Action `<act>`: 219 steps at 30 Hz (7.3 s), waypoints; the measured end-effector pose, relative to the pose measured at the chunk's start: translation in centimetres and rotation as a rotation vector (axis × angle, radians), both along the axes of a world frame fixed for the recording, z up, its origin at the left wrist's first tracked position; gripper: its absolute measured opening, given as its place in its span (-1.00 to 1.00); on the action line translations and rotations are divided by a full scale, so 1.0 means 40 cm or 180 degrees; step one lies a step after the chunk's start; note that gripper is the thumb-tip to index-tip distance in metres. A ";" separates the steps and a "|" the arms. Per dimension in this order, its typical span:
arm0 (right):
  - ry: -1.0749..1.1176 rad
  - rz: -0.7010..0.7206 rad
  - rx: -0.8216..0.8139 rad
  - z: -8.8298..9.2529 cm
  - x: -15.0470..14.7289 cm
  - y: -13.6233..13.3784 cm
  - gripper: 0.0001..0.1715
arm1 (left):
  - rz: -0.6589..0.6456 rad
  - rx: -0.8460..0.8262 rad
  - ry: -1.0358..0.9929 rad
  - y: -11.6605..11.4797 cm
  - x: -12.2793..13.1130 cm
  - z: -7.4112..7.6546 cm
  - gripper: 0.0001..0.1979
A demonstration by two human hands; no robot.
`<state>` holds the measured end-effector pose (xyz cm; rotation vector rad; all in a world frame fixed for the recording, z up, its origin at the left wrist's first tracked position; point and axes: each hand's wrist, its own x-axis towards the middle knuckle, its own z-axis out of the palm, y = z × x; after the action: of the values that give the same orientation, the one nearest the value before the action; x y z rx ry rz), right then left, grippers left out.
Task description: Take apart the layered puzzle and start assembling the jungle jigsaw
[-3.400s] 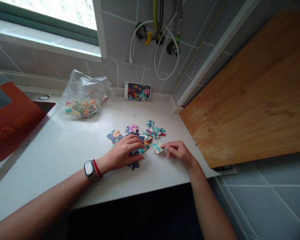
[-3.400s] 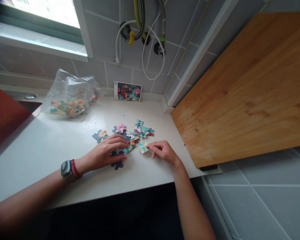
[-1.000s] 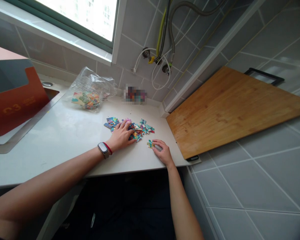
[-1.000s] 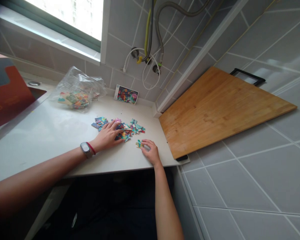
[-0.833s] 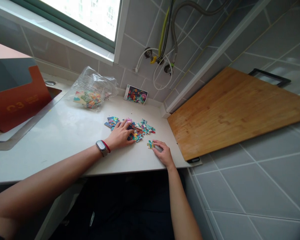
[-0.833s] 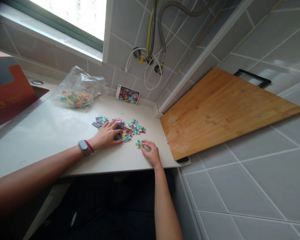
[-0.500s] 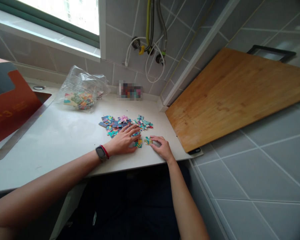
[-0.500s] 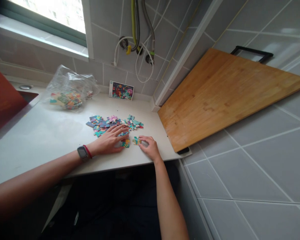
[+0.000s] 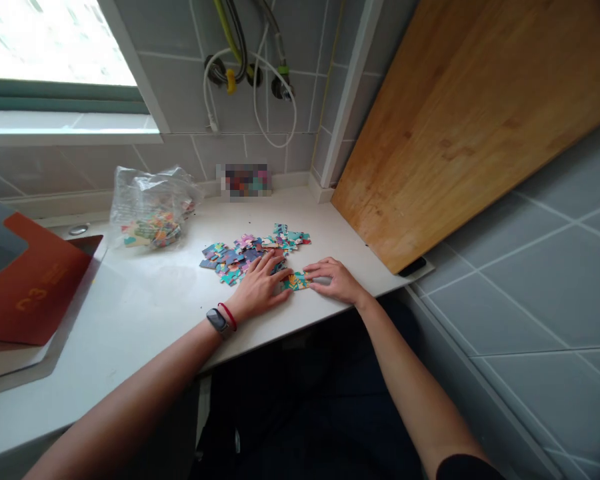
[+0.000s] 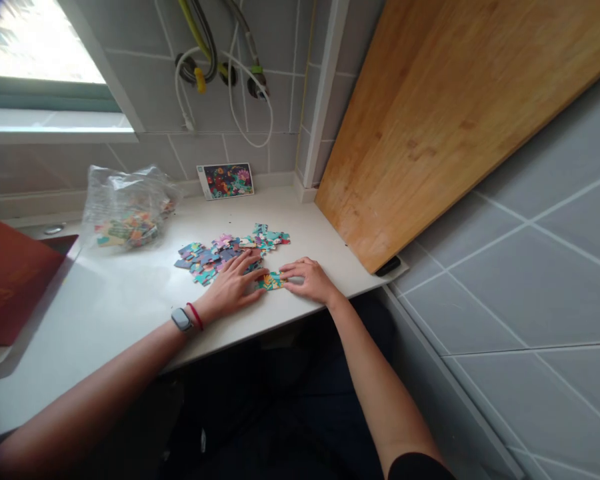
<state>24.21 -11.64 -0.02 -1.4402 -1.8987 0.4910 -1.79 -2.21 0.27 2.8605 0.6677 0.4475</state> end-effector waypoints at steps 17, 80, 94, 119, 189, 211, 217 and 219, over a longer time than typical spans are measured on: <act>-0.0113 -0.1002 0.0496 -0.042 -0.005 0.009 -0.62 | -0.0365 -0.0391 -0.0008 0.013 -0.019 0.034 -0.71; -0.0183 -0.0640 0.0254 -0.009 -0.005 -0.008 -0.74 | -0.0016 -0.1089 -0.0728 0.118 -0.097 -0.006 -0.44; -0.0219 -0.0771 0.0241 -0.004 -0.016 -0.004 -0.74 | 0.0993 -0.0720 -0.1069 0.185 -0.136 -0.003 -0.65; -0.0613 -0.0300 -0.0104 0.037 -0.249 0.124 -0.54 | 0.0311 -0.0800 -0.0813 0.145 -0.109 -0.012 -0.54; 0.2709 -0.0458 -0.0335 -0.027 -0.280 0.248 -0.62 | 0.1301 -0.4056 -0.2213 0.131 -0.087 0.031 -0.54; 0.2878 -0.0212 -0.0360 -0.038 -0.284 0.255 -0.66 | 0.1327 -0.4057 -0.2326 0.131 -0.090 0.029 -0.53; 0.3137 -0.0245 -0.0429 -0.035 -0.285 0.254 -0.62 | 0.1392 -0.4056 -0.2346 0.125 -0.084 0.039 -0.50; 0.3166 -0.0288 -0.0432 -0.033 -0.285 0.252 -0.59 | 0.1352 -0.3925 -0.2258 0.123 -0.082 0.043 -0.51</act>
<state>12.81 -1.55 -1.34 -1.0332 -1.0081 1.0625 -5.06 2.72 2.00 1.2918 0.9273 0.7084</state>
